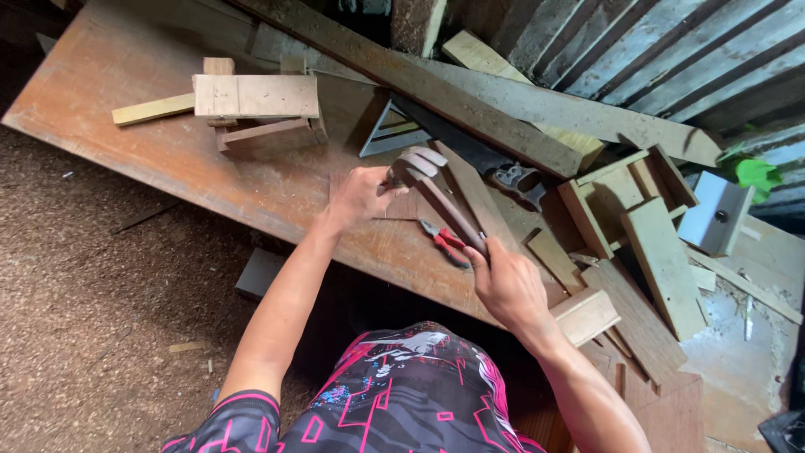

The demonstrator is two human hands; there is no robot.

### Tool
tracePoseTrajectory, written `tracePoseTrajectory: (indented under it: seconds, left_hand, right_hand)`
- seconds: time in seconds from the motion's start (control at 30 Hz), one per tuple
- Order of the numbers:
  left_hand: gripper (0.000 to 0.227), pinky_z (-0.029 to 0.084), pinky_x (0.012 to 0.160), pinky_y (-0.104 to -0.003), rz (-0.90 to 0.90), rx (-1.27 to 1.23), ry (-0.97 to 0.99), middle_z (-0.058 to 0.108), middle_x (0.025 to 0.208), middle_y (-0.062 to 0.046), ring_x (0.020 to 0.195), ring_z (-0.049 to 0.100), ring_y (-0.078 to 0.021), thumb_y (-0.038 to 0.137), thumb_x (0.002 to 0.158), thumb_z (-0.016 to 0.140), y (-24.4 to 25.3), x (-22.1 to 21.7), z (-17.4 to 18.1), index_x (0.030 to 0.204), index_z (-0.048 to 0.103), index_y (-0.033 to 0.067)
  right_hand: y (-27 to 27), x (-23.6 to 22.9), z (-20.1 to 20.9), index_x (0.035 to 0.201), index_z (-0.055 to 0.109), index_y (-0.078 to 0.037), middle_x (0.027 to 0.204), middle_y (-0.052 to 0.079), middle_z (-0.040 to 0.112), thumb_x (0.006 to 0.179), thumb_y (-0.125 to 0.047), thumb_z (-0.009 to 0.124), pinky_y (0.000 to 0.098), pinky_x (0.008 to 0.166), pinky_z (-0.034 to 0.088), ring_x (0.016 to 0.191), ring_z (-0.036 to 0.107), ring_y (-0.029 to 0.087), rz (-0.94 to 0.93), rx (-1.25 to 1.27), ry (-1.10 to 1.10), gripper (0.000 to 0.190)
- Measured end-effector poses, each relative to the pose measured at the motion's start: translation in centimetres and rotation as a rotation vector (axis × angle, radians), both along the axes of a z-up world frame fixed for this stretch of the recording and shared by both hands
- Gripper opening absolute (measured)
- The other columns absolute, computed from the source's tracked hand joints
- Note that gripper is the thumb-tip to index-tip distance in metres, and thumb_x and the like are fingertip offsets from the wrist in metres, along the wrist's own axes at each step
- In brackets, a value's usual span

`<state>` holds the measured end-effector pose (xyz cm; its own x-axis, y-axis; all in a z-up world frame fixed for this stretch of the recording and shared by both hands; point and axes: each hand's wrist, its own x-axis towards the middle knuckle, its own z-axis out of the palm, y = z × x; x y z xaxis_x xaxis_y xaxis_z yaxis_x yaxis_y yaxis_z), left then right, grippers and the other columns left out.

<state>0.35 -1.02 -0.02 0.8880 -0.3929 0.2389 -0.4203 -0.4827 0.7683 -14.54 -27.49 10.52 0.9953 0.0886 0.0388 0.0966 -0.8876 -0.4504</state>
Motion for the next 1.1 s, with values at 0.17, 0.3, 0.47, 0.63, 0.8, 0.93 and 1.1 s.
tracePoseTrajectory:
  seconds: [0.17,0.3,0.47,0.63,0.8,0.93,1.1]
  left_hand:
    - [0.033,0.06,0.073,-0.032,0.011,-0.125,-0.052,0.077,0.098,-0.013,0.084,0.077,-0.0203,0.02,0.089,0.08,0.1,-0.4,-1.1,0.118,0.071,0.0064]
    - [0.035,0.061,0.074,-0.03,0.003,-0.162,-0.039,0.077,0.1,-0.012,0.085,0.078,-0.0185,0.021,0.09,0.081,0.3,-0.3,-1.6,0.12,0.071,0.0066]
    - [0.035,0.062,0.074,-0.029,0.001,-0.105,0.023,0.079,0.101,-0.009,0.085,0.077,-0.0162,0.021,0.091,0.08,0.2,-0.3,-1.6,0.123,0.071,0.0095]
    - [0.039,0.06,0.072,-0.03,0.002,-0.079,0.007,0.079,0.101,-0.012,0.083,0.077,-0.0159,0.014,0.09,0.079,0.1,-0.5,-1.1,0.128,0.071,0.0118]
    - [0.024,0.06,0.08,-0.031,-0.04,-0.159,-0.024,0.078,0.105,-0.01,0.09,0.077,-0.0192,0.009,0.091,0.077,0.2,-2.4,-1.7,0.114,0.072,0.0107]
    - [0.029,0.064,0.082,-0.033,-0.072,-0.104,-0.161,0.076,0.111,-0.01,0.096,0.077,-0.0264,0.006,0.082,0.078,0.2,-4.7,-3.5,0.11,0.069,0.0089]
    - [0.036,0.056,0.104,-0.038,-0.276,0.218,-0.503,0.068,0.129,-0.012,0.126,0.065,-0.032,0.002,0.079,0.072,-1.0,-10.1,-8.7,0.114,0.069,0.0111]
  right_hand:
    - [-0.7,-1.6,2.9,0.099,0.062,-0.005,0.064,0.018,0.065,0.101,-0.026,0.061,0.0475,0.052,0.049,0.054,0.067,0.035,-0.091,0.237,-0.04,0.021]
    - [-1.5,-3.0,4.0,0.101,0.059,-0.005,0.068,0.014,0.062,0.106,-0.021,0.059,0.0392,0.058,0.05,0.059,0.064,0.029,-0.125,0.384,-0.321,0.017]
    - [0.2,-1.8,0.0,0.096,0.055,-0.005,0.068,0.018,0.062,0.101,-0.014,0.049,0.0429,0.055,0.048,0.058,0.061,0.036,-0.132,0.533,-0.336,0.012]
    - [0.7,-1.4,-3.3,0.097,0.055,-0.004,0.07,0.026,0.065,0.099,-0.028,0.06,0.0592,0.06,0.045,0.069,0.063,0.051,-0.011,0.063,0.066,0.024]
    - [0.6,-2.4,-4.6,0.096,0.059,-0.004,0.069,0.027,0.064,0.102,-0.035,0.057,0.0588,0.061,0.045,0.07,0.063,0.05,-0.1,0.148,0.096,0.032]
    - [0.0,-1.6,-6.3,0.099,0.061,-0.003,0.067,0.027,0.064,0.103,-0.037,0.056,0.0579,0.061,0.046,0.067,0.064,0.049,-0.166,0.191,0.096,0.035]
    - [-1.1,-1.8,-9.5,0.094,0.062,-0.001,0.068,0.028,0.064,0.103,-0.04,0.057,0.0581,0.062,0.046,0.067,0.065,0.049,-0.254,0.134,0.166,0.04]
